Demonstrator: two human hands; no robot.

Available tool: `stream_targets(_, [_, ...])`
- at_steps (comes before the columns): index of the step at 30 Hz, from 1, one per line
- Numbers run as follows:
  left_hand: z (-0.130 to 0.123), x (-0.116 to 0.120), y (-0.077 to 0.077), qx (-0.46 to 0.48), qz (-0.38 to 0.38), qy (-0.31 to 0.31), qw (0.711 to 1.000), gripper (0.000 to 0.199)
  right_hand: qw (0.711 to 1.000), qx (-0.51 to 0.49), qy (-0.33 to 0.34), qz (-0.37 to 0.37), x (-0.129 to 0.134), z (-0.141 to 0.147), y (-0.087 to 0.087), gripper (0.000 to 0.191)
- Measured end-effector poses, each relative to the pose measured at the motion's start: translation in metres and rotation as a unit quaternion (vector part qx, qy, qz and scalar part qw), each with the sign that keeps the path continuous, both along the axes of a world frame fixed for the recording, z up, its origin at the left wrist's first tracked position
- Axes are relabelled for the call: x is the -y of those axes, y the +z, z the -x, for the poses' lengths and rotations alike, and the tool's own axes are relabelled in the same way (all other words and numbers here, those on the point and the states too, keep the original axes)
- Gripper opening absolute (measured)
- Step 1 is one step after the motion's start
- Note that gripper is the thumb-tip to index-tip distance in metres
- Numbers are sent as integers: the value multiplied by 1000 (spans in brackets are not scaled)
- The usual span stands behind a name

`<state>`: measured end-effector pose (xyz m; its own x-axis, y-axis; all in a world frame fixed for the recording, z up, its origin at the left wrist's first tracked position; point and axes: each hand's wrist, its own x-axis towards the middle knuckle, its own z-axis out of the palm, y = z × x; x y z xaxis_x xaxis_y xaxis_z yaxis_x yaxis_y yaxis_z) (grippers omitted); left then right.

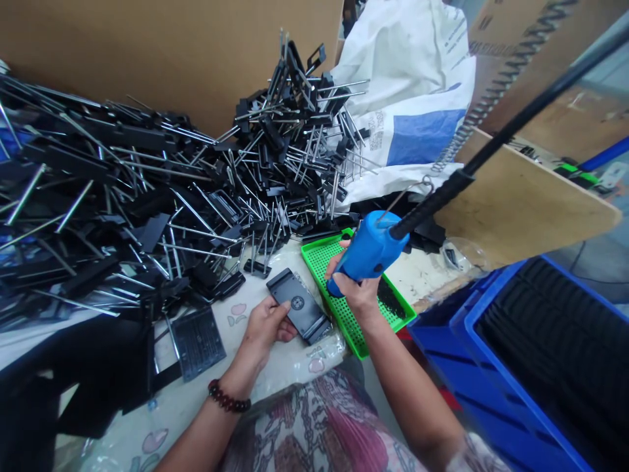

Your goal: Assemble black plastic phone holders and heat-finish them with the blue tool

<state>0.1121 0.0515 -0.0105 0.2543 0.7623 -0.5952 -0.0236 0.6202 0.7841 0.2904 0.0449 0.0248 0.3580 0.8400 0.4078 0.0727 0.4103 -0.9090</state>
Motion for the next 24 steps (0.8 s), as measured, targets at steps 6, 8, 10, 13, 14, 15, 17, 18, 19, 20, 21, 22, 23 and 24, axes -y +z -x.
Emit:
stream_targets(6, [0, 0, -2, -5, -11, -19, 1000, 38, 1000, -9, 9, -9, 4, 1, 10, 27])
stream_targets(8, [0, 1, -2, -7, -11, -23, 1000, 39, 999, -28, 4, -21, 6, 1, 19, 32])
stream_targets(10, [-1, 2, -3, -8, -19, -26, 999, 40, 998, -42, 9, -48, 9, 1, 30, 42])
stream_targets(13, [-2, 3, -4, -6, -34, -29, 999, 39, 995, -48, 36, -75, 14, 6, 43, 47])
stream_targets(14, [-2, 3, -4, -6, -37, -30, 999, 38, 995, -52, 48, -75, 16, 10, 45, 47])
stream_targets(15, [-2, 4, -5, -5, -40, -30, 999, 38, 994, -56, 61, -70, 18, 14, 47, 47])
stream_targets(17, [-2, 4, -5, -2, -44, -30, 999, 36, 993, -57, 92, -50, 22, 24, 46, 49])
stream_targets(18, [-2, 5, -5, -1, -45, -29, 999, 35, 992, -52, 105, -39, 24, 29, 44, 50])
stream_targets(19, [-2, 5, -5, 1, -46, -28, 999, 34, 992, -45, 115, -29, 26, 33, 41, 50])
stream_targets(20, [-2, 5, -5, 1, -46, -26, 999, 33, 991, -38, 124, -20, 28, 37, 37, 49])
stream_targets(21, [-2, 5, -5, 1, -47, -24, 999, 31, 991, -30, 129, -12, 29, 41, 33, 49])
stream_targets(22, [-2, 5, -5, 1, -47, -22, 999, 30, 991, -23, 132, -6, 30, 43, 29, 48])
stream_targets(23, [-3, 5, -5, -1, -46, -19, 999, 28, 991, -16, 134, 1, 31, 45, 26, 47])
stream_targets(24, [-3, 4, -6, -2, -46, -16, 999, 26, 991, -9, 133, 7, 32, 46, 23, 47])
